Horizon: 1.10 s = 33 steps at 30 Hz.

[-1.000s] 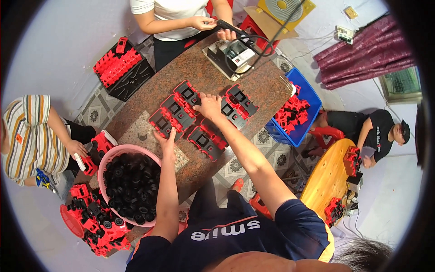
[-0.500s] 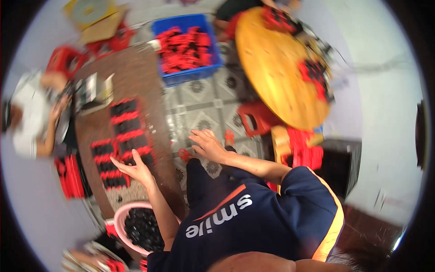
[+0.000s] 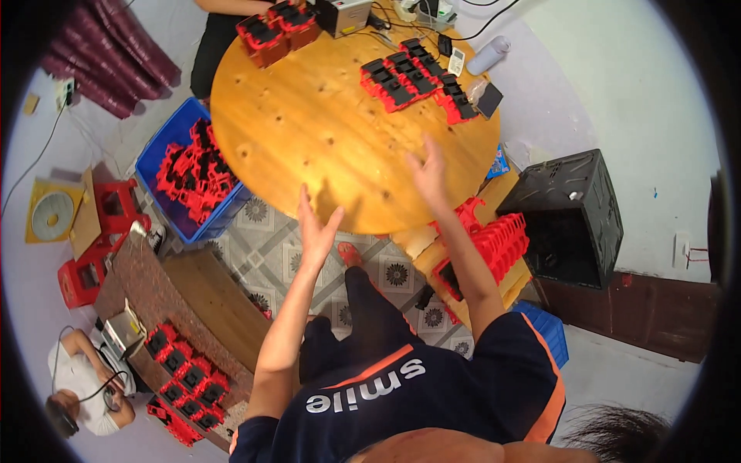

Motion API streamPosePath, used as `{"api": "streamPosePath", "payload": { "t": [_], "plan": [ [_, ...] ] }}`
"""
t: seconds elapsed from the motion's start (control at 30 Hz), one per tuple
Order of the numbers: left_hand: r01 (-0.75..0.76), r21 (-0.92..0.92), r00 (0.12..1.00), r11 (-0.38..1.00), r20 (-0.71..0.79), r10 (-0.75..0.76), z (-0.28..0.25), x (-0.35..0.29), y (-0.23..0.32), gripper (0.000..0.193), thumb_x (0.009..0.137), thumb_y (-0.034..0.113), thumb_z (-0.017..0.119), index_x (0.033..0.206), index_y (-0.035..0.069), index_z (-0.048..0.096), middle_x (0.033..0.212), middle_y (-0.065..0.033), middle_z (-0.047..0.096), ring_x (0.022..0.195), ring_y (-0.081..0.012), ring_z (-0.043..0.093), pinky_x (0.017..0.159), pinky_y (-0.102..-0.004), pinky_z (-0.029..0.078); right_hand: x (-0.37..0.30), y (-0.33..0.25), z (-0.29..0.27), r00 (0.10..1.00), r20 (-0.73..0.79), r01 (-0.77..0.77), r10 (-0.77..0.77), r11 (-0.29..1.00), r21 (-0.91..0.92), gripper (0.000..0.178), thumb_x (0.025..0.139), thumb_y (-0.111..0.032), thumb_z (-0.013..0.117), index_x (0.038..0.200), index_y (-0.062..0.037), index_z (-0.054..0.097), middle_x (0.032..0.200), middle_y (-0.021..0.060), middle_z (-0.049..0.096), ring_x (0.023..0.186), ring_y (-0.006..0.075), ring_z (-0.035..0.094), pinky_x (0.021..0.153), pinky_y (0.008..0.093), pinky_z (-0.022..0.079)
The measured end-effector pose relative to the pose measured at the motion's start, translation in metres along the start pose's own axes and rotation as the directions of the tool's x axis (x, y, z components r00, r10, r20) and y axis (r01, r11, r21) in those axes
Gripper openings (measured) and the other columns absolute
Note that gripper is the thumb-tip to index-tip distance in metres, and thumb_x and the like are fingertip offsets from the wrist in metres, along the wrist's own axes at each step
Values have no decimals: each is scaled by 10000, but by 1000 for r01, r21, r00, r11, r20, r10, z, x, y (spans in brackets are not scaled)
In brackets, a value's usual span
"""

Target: The person assembles plastic toy trucks by hand, attaching plastic wheels and axles to toy truck frames and red components.

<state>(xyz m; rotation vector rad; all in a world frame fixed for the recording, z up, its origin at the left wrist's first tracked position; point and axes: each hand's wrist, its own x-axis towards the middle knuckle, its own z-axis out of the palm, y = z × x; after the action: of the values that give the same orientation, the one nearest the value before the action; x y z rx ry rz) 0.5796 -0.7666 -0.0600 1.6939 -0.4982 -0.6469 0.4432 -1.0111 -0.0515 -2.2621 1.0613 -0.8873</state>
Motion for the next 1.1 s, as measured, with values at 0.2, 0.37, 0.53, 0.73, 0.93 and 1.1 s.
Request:
{"api": "streamPosePath", "payload": {
  "t": [0.2,0.37,0.53,0.73,0.93,1.1],
  "plan": [
    [29,-59,996,998,82,-24,159,167,0,1126,734,437,803,1511,13,108,1477,-290,257,1395,-393,249,1140,-446,243,219,130,3,999,-2,39,-41,965,-258,747,832,-392,678,1430,-68,368,1369,213,461,1277,367,437,1062,511,295],
    [-53,301,990,952,-107,89,234,221,62,1192,616,504,859,1526,215,144,1553,-254,88,1396,-489,161,1089,-564,272,313,162,20,909,352,-24,222,873,-488,893,767,-624,647,1479,-177,344,1386,144,517,1310,323,443,1090,610,154],
    [-110,749,982,654,-22,190,246,230,77,924,615,516,837,1420,379,405,1564,-170,160,1374,-529,186,922,-584,402,309,151,37,868,461,17,185,917,-399,890,697,-621,704,1436,-199,442,1274,123,625,1205,296,565,1099,595,141],
    [-103,776,901,622,-192,389,175,206,31,615,681,448,805,1252,315,618,1506,-177,288,1348,-520,228,1000,-580,375,269,88,89,821,571,172,4,952,-254,826,707,-543,724,1426,-236,455,1247,127,636,1169,307,580,1084,505,249],
    [-142,813,854,565,-188,485,123,266,23,569,739,413,780,1272,328,599,1492,-172,293,1342,-545,208,950,-614,407,311,43,146,805,593,157,-21,971,-178,759,747,-511,707,1416,-249,463,1253,150,621,1184,305,565,1069,501,269],
    [-97,812,848,576,-235,474,139,292,21,530,770,426,759,1269,354,595,1512,-134,265,1372,-527,169,943,-605,415,322,49,155,854,520,147,-16,966,-211,755,772,-528,690,1423,-230,450,1277,173,596,1208,326,539,1057,506,272]
  ]
}}
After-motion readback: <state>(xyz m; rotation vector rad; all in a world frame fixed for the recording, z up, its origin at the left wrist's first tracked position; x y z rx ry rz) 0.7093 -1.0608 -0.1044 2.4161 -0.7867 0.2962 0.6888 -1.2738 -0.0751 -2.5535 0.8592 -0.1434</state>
